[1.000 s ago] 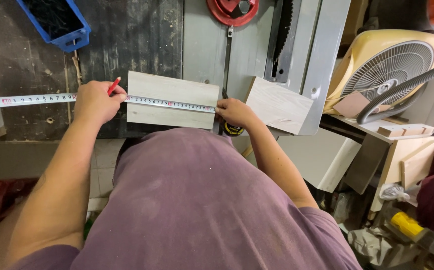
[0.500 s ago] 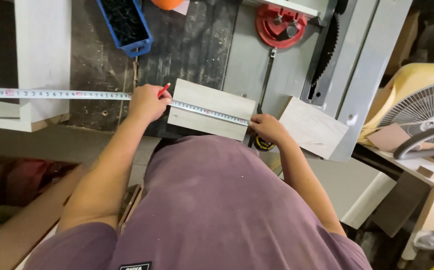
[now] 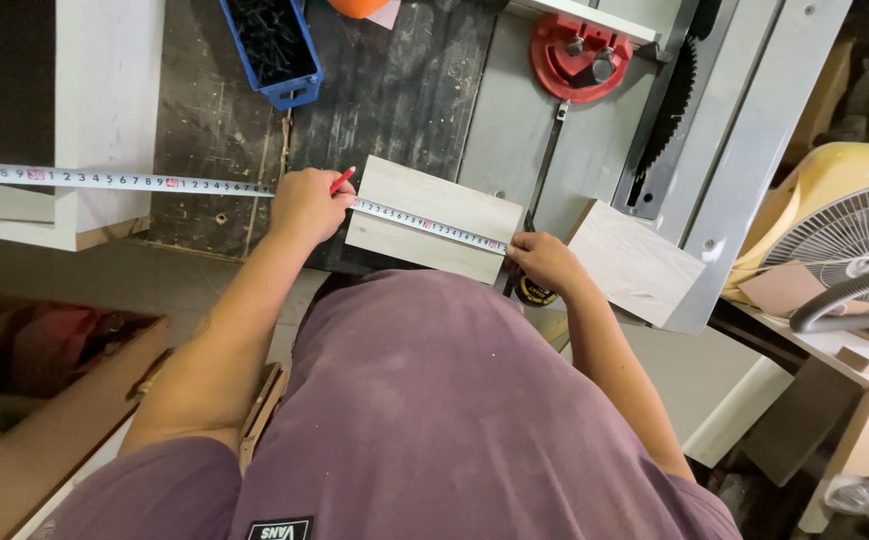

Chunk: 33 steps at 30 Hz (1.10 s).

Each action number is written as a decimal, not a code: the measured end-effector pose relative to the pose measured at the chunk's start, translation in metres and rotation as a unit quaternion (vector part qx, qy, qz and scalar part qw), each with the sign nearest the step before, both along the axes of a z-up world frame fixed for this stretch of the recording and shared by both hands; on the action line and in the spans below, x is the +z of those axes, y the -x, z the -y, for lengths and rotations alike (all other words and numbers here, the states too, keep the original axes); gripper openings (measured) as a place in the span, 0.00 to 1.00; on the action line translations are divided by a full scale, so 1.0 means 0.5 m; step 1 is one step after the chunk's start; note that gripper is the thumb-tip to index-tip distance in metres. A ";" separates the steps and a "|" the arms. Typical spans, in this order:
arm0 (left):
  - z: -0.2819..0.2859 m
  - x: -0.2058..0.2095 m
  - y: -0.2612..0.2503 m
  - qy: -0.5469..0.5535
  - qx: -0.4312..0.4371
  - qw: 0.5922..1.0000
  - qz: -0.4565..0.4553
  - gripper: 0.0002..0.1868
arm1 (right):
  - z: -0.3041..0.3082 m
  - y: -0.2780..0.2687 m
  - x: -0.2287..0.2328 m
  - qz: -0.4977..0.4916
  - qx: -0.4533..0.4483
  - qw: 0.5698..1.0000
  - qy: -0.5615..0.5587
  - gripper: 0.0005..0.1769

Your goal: Measuring and marking small wooden boards using a tape measure and a pencil on a workbench.

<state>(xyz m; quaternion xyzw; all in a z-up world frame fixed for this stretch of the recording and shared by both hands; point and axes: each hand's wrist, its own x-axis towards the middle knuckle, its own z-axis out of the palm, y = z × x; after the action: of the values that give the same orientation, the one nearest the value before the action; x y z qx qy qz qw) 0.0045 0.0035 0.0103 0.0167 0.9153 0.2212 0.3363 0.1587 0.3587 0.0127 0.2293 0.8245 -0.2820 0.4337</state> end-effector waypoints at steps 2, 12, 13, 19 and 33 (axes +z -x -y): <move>0.002 -0.004 -0.001 -0.002 0.000 1.000 -0.001 0.04 | 0.000 0.000 0.001 -0.003 0.000 1.000 0.002 0.18; 0.004 0.013 -0.006 -0.016 0.001 1.000 0.004 0.06 | 0.010 0.006 0.015 0.002 -0.003 1.000 -0.011 0.17; 0.002 0.025 -0.007 -0.024 0.004 1.000 0.003 0.06 | 0.009 0.007 0.015 0.004 -0.001 1.000 -0.008 0.17; 0.002 0.047 -0.014 -0.047 0.009 0.999 -0.019 0.07 | 0.013 0.011 0.034 -0.009 0.000 1.000 -0.004 0.17; -0.011 0.119 -0.031 -0.148 -0.048 0.978 -0.141 0.13 | -0.002 -0.006 -0.007 -0.011 0.007 1.000 -0.018 0.16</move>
<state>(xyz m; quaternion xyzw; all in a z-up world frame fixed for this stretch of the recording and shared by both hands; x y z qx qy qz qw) 0.0199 0.0091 0.0701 0.1408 0.9090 0.3329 0.2076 0.1616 0.3599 0.0092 0.2286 0.8355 -0.2665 0.4226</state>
